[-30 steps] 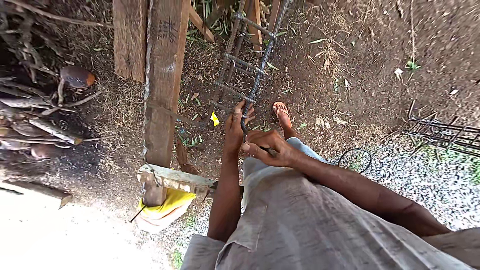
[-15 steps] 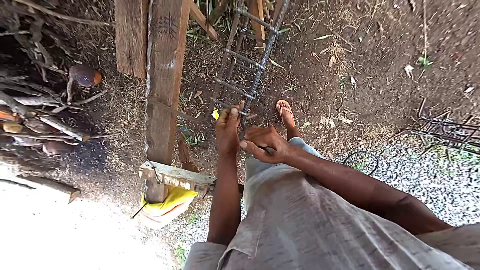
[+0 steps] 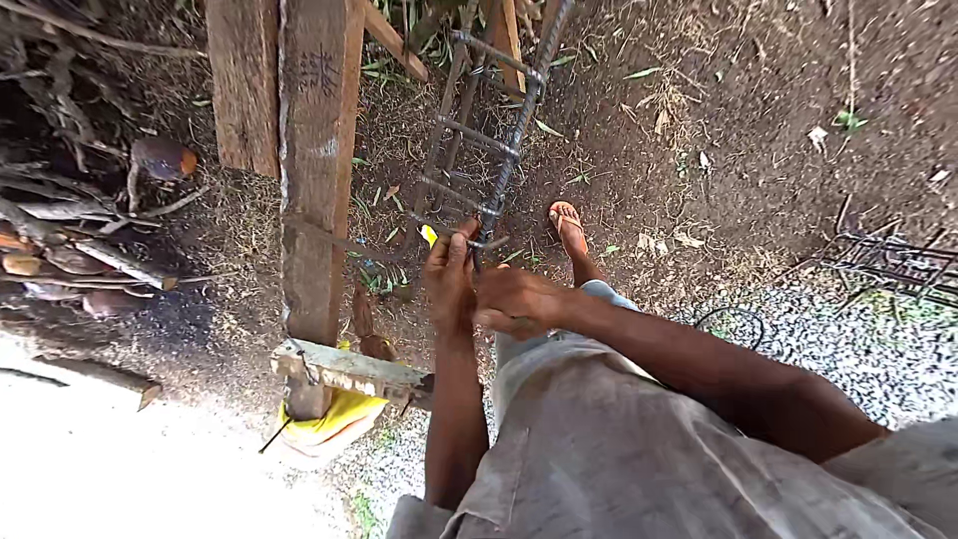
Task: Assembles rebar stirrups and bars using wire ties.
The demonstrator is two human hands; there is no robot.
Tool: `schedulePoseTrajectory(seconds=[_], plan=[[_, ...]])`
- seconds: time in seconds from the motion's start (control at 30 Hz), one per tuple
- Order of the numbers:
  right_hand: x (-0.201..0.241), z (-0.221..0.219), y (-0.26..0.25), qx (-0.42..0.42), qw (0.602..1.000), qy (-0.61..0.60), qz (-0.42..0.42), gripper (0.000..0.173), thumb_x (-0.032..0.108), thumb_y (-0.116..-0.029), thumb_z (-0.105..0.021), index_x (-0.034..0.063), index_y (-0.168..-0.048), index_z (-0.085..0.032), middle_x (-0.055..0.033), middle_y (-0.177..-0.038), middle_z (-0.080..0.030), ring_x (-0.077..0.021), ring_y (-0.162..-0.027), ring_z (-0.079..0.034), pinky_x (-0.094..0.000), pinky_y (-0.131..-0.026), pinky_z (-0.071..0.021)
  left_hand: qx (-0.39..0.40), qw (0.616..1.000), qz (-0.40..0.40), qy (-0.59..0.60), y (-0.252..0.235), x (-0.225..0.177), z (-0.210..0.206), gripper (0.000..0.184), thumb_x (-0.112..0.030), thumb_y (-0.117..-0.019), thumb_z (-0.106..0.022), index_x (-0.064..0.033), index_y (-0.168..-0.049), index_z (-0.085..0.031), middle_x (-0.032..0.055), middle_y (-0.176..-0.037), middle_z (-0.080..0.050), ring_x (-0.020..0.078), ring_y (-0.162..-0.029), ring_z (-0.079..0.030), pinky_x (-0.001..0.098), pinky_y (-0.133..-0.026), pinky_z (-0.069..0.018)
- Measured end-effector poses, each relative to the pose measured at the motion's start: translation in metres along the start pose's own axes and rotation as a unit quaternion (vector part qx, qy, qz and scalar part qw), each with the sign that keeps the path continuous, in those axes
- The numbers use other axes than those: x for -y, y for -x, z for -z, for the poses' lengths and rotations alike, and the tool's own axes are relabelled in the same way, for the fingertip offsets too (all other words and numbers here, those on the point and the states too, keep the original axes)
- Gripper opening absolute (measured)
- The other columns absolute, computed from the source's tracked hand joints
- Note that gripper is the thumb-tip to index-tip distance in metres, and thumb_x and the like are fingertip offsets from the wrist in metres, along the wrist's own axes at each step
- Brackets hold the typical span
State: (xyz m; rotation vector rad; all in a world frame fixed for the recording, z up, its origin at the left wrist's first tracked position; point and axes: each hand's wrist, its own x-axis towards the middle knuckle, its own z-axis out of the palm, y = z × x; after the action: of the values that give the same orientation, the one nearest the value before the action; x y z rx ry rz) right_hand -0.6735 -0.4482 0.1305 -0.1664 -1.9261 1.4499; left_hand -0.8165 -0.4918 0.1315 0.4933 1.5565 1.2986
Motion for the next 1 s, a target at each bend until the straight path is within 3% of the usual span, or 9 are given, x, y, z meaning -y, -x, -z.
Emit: schedulePoseTrajectory(seconds=[0.07, 0.2, 0.3, 0.43, 0.67, 0.73, 0.8, 0.87, 1.0], plan=[[-0.003, 0.01, 0.021, -0.006, 1.0, -0.01, 0.026, 0.049, 0.024, -0.1095, -0.042, 0.0008, -0.073, -0.065, -0.0107, -0.069, -0.064, -0.0223, -0.077, -0.068, -0.0404, -0.083, -0.0579, -0.001, 1.0, 0.009, 0.009, 0.002, -0.002, -0.001, 0.027, -0.027, -0.1091, -0.05, -0.0082, -0.123, -0.064, 0.009, -0.133, -0.068, 0.0235, -0.124, -0.064, 0.043, -0.108, -0.0508], [0.017, 0.006, -0.035, 0.026, 0.999, 0.03, -0.031, 0.04, 0.022, -0.1038, -0.052, 0.0027, -0.072, -0.068, -0.0058, -0.066, -0.064, -0.0157, -0.065, -0.065, -0.0349, -0.063, -0.057, -0.006, 1.0, 0.009, -0.004, 0.01, -0.006, -0.006, 0.028, -0.028, -0.1097, -0.048, -0.0089, -0.125, -0.062, 0.005, -0.126, -0.07, 0.0174, -0.112, -0.069, 0.0373, -0.099, -0.0573], [0.004, 0.01, -0.003, -0.007, 1.0, -0.009, -0.013, 0.048, 0.022, -0.1084, -0.043, 0.0012, -0.07, -0.063, -0.0092, -0.065, -0.061, -0.0191, -0.069, -0.064, -0.0376, -0.075, -0.0564, -0.005, 1.0, -0.004, 0.0, 0.001, -0.001, -0.003, 0.031, -0.032, -0.1092, -0.048, -0.0093, -0.123, -0.064, 0.0067, -0.13, -0.069, 0.0204, -0.117, -0.066, 0.0414, -0.102, -0.0541], [0.02, 0.011, -0.017, -0.011, 0.999, 0.006, -0.049, 0.045, 0.018, -0.1052, -0.049, 0.0007, -0.067, -0.065, -0.0076, -0.063, -0.061, -0.0164, -0.067, -0.064, -0.0339, -0.07, -0.0554, -0.001, 0.999, -0.009, 0.034, 0.005, -0.001, -0.001, 0.026, -0.03, -0.1087, -0.049, -0.0108, -0.119, -0.063, 0.0055, -0.127, -0.07, 0.0185, -0.115, -0.067, 0.0391, -0.102, -0.0542], [0.028, 0.009, -0.026, -0.027, 0.993, 0.015, -0.114, 0.05, 0.022, -0.109, -0.046, -0.002, -0.068, -0.059, -0.0125, -0.064, -0.058, -0.0207, -0.068, -0.061, -0.036, -0.068, -0.0525, -0.047, 0.997, -0.025, 0.054, -0.004, 0.005, -0.013, 0.026, -0.017, -0.1077, -0.041, -0.0004, -0.113, -0.06, 0.0109, -0.107, -0.073, 0.0194, -0.1, -0.07, 0.0391, -0.093, -0.0568], [0.049, 0.009, -0.055, -0.029, 0.978, 0.024, -0.206, 0.05, 0.026, -0.1082, -0.049, -0.0013, -0.068, -0.06, -0.0078, -0.061, -0.055, -0.0144, -0.061, -0.057, -0.0331, -0.06, -0.0486, -0.061, 0.997, -0.036, 0.034, -0.002, 0.006, -0.018, 0.033, -0.032, -0.1081, -0.041, -0.0052, -0.114, -0.059, 0.0041, -0.1, -0.071, 0.012, -0.089, -0.068, 0.0319, -0.081, -0.0578], [0.057, 0.004, -0.08, -0.014, 0.96, 0.035, -0.276, 0.049, 0.028, -0.1056, -0.053, 0.0024, -0.064, -0.059, -0.0031, -0.056, -0.051, -0.0115, -0.053, -0.052, -0.033, -0.051, -0.044, -0.05, 0.996, -0.053, 0.051, 0.0, 0.021, -0.013, 0.044, -0.05, -0.1062, -0.043, -0.0115, -0.119, -0.06, 0.0004, -0.105, -0.069, 0.0101, -0.091, -0.066, 0.0304, -0.078, -0.057], [0.041, 0.004, -0.066, 0.012, 0.972, 0.039, -0.23, 0.048, 0.027, -0.1052, -0.052, 0.0036, -0.063, -0.058, -0.0041, -0.056, -0.052, -0.0131, -0.053, -0.054, -0.0347, -0.05, -0.0455, -0.041, 0.997, -0.049, 0.051, 0.001, 0.019, -0.012, 0.031, -0.035, -0.1086, -0.044, -0.0108, -0.117, -0.061, 0.0005, -0.107, -0.068, 0.0107, -0.094, -0.065, 0.0321, -0.082, -0.0567], [0.027, 0.015, -0.007, -0.021, 0.996, -0.01, -0.089, 0.05, 0.028, -0.1113, -0.041, 0.0013, -0.073, -0.059, -0.0086, -0.066, -0.057, -0.0151, -0.069, -0.061, -0.0332, -0.07, -0.0545, -0.045, 0.999, -0.002, 0.024, 0.001, 0.011, -0.015, 0.028, -0.027, -0.1079, -0.049, -0.0077, -0.121, -0.063, 0.0052, -0.12, -0.068, 0.0165, -0.106, -0.066, 0.0412, -0.094, -0.0559]])
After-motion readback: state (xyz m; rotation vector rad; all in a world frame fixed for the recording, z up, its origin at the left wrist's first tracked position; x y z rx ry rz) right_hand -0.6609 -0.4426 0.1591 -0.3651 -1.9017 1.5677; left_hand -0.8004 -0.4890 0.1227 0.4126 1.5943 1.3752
